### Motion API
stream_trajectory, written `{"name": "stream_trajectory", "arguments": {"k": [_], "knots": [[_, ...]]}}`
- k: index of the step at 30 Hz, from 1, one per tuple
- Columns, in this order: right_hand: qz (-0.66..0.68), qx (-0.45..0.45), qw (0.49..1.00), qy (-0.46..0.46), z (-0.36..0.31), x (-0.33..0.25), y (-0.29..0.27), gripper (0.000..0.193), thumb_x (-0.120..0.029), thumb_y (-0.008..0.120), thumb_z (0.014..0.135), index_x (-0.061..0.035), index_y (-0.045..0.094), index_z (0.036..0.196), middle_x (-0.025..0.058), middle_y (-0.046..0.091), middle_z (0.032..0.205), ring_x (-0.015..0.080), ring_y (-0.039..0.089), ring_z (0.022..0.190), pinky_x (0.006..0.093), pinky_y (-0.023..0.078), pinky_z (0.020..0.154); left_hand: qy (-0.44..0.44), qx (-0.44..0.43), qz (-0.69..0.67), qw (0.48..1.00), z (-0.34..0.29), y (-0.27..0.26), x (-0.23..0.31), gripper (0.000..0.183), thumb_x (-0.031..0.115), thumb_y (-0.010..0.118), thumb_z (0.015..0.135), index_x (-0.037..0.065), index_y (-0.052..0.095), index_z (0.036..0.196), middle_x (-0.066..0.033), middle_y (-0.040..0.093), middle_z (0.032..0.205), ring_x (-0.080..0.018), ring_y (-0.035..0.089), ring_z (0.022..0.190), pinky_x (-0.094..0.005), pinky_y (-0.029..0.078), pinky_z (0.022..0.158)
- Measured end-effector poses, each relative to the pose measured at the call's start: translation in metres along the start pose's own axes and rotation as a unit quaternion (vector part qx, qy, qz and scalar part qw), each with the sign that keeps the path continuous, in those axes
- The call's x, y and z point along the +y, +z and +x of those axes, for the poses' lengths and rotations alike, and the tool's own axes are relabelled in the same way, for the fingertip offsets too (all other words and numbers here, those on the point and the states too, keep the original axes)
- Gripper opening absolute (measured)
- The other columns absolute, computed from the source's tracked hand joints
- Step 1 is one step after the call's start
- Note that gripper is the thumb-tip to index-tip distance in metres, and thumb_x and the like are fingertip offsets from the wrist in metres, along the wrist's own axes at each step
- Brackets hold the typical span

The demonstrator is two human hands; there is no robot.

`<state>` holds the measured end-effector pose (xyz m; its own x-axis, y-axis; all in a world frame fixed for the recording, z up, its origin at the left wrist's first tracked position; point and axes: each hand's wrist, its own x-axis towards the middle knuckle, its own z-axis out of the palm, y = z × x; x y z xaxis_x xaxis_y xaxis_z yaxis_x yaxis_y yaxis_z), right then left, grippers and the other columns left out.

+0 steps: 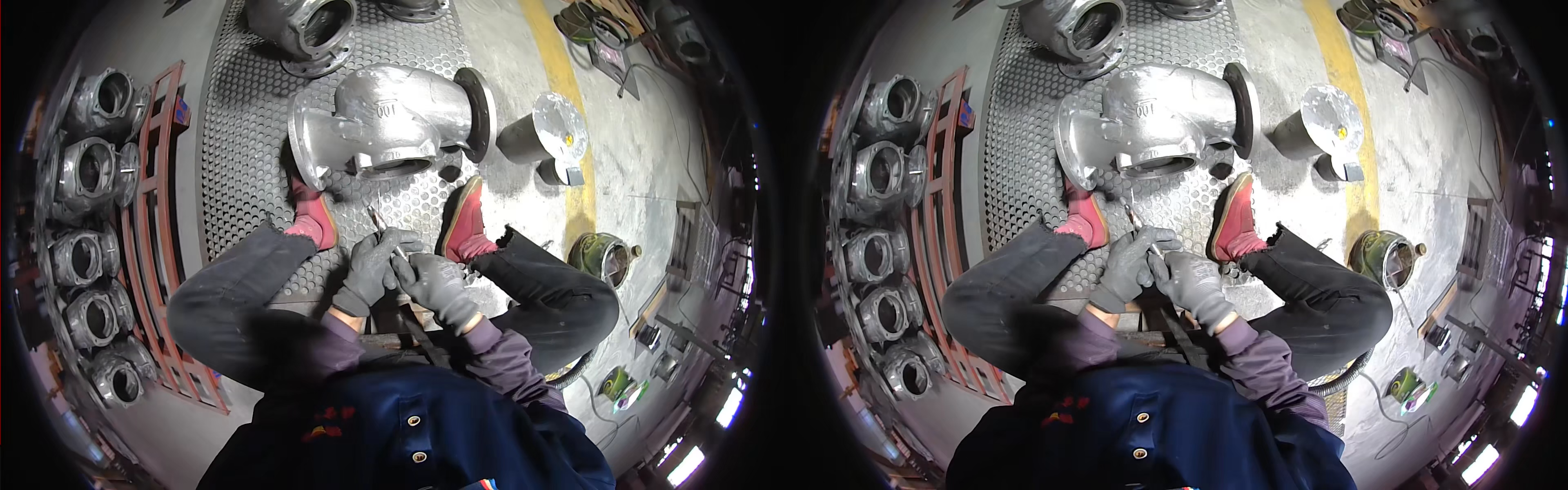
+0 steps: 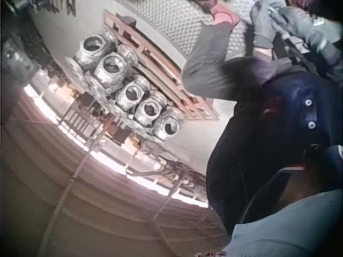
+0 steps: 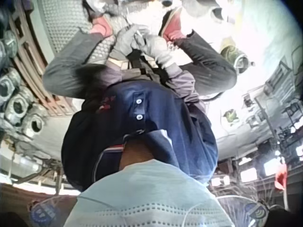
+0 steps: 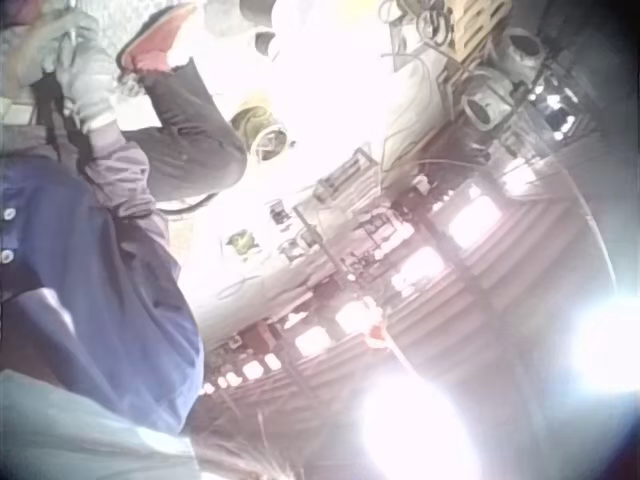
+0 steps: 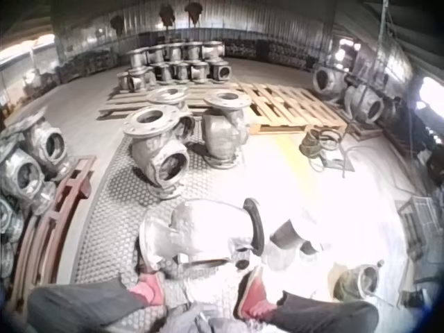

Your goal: Smoothing and finishing metal valve body castings using a pneumatic rotary tool.

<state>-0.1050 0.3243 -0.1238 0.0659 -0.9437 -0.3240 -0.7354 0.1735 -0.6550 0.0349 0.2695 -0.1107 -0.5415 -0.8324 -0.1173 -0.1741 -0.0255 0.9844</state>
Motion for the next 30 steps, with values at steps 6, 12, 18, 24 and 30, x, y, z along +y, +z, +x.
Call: {"name": "stream_trajectory", "arguments": {"k": [6,12,18,24,30], "knots": [[-0.086,-0.116,0.988,0.056,-0.003,0.011,0.008,0.032,-0.031,0.057,0.087,-0.0002,0.065,0.085,0.0201,0.064,0.076,0.0395,0.063,0.071,0.0479,0.050,0.068,-0.432,0.069,-0.032,0.899,-0.008,0.020,-0.028,0.047,0.042,0.050,0.091,-0.004,0.062,0.085,-0.0093,0.060,0.065,-0.0166,0.054,0.042,-0.0287,0.043,0.039],[0.245,0.029,0.969,-0.005,0.009,0.024,0.001,0.047,-0.031,0.053,0.094,0.0029,0.051,0.127,0.0226,0.061,0.114,0.0319,0.063,0.099,0.0387,0.048,0.086,-0.386,0.094,-0.062,0.916,-0.001,0.024,-0.026,0.032,0.029,0.055,0.088,-0.001,0.062,0.086,-0.0103,0.058,0.064,-0.0226,0.058,0.048,-0.0341,0.048,0.046],[0.373,0.037,0.923,0.080,0.022,0.000,-0.009,0.039,-0.035,0.046,0.097,-0.0034,0.064,0.111,0.0173,0.066,0.098,0.0266,0.062,0.095,0.0347,0.047,0.087,-0.195,0.007,0.087,0.977,0.001,0.037,-0.028,0.028,0.022,0.050,0.094,0.005,0.058,0.115,-0.0076,0.062,0.096,-0.0178,0.059,0.087,-0.0331,0.049,0.077],[0.544,0.144,0.822,0.086,0.076,0.022,-0.077,0.040,-0.028,0.051,0.098,-0.0008,0.051,0.128,0.0100,0.065,0.096,0.0127,0.062,0.073,0.0258,0.052,0.065,0.076,0.282,0.124,0.948,0.032,-0.026,-0.013,0.039,0.022,0.051,0.097,-0.004,0.047,0.127,-0.0128,0.059,0.119,-0.0183,0.058,0.104,-0.0276,0.047,0.087],[0.242,0.306,0.921,0.001,0.137,0.083,-0.072,0.036,-0.016,0.052,0.094,-0.0001,0.055,0.126,0.0146,0.067,0.105,0.0251,0.064,0.093,0.0315,0.049,0.082,-0.082,0.387,0.094,0.914,0.096,-0.117,-0.001,0.047,0.026,0.051,0.095,-0.005,0.043,0.130,-0.0175,0.056,0.109,-0.0222,0.056,0.096,-0.0322,0.046,0.085]]}}
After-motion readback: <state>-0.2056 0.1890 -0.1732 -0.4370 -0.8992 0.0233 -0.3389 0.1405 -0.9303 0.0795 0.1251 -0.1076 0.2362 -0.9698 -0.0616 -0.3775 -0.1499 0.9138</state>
